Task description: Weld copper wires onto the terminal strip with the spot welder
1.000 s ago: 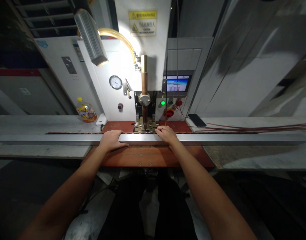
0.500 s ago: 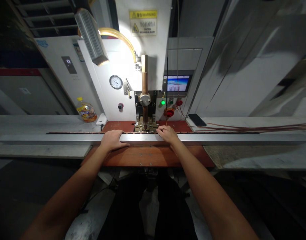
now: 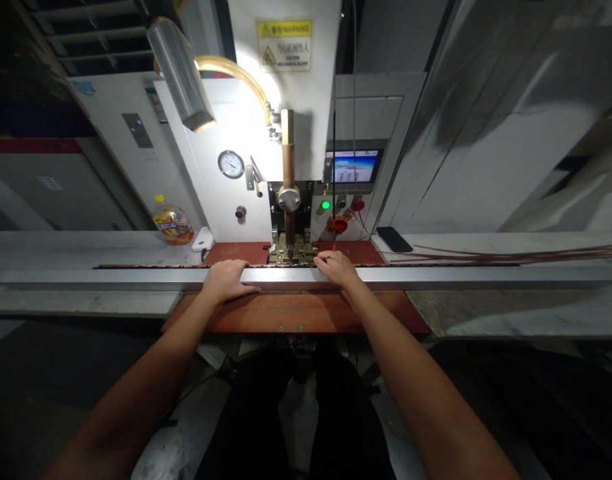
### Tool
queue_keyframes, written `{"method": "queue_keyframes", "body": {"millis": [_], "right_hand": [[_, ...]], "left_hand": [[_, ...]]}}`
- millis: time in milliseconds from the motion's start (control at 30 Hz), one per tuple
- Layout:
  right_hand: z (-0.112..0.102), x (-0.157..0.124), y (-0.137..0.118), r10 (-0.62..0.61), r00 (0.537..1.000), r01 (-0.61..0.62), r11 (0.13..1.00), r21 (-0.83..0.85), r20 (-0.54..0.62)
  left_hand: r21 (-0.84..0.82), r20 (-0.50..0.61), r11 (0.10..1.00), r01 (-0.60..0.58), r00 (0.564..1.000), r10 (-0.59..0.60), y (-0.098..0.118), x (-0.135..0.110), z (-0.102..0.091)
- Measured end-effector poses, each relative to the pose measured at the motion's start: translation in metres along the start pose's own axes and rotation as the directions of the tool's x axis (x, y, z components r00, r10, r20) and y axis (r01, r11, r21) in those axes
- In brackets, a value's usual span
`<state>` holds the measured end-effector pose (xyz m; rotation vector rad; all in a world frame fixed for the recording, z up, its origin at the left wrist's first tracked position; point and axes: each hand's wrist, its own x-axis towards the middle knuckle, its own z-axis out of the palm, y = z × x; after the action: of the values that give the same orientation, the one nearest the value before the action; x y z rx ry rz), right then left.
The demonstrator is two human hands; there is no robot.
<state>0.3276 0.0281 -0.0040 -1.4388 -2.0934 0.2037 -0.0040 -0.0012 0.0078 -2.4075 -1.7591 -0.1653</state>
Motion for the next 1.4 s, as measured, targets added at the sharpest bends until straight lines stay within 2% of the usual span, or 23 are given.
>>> {"method": "queue_keyframes", "body": {"millis": [867, 1400], "right_hand": [[0.002, 0.0, 0.013, -0.062, 0.997, 0.063, 0.998, 0.018, -0.047], [-0.004, -0.002, 0.011, -0.045, 0.999, 0.046, 0.998, 0.042, -0.028]], "left_hand": [[0.022, -0.04, 1.0, 0.0, 0.999, 0.001, 0.008, 0.0, 0.0], [0.011, -0.051, 1.0, -0.011, 0.999, 0.012, 0.008, 0.002, 0.006]]}}
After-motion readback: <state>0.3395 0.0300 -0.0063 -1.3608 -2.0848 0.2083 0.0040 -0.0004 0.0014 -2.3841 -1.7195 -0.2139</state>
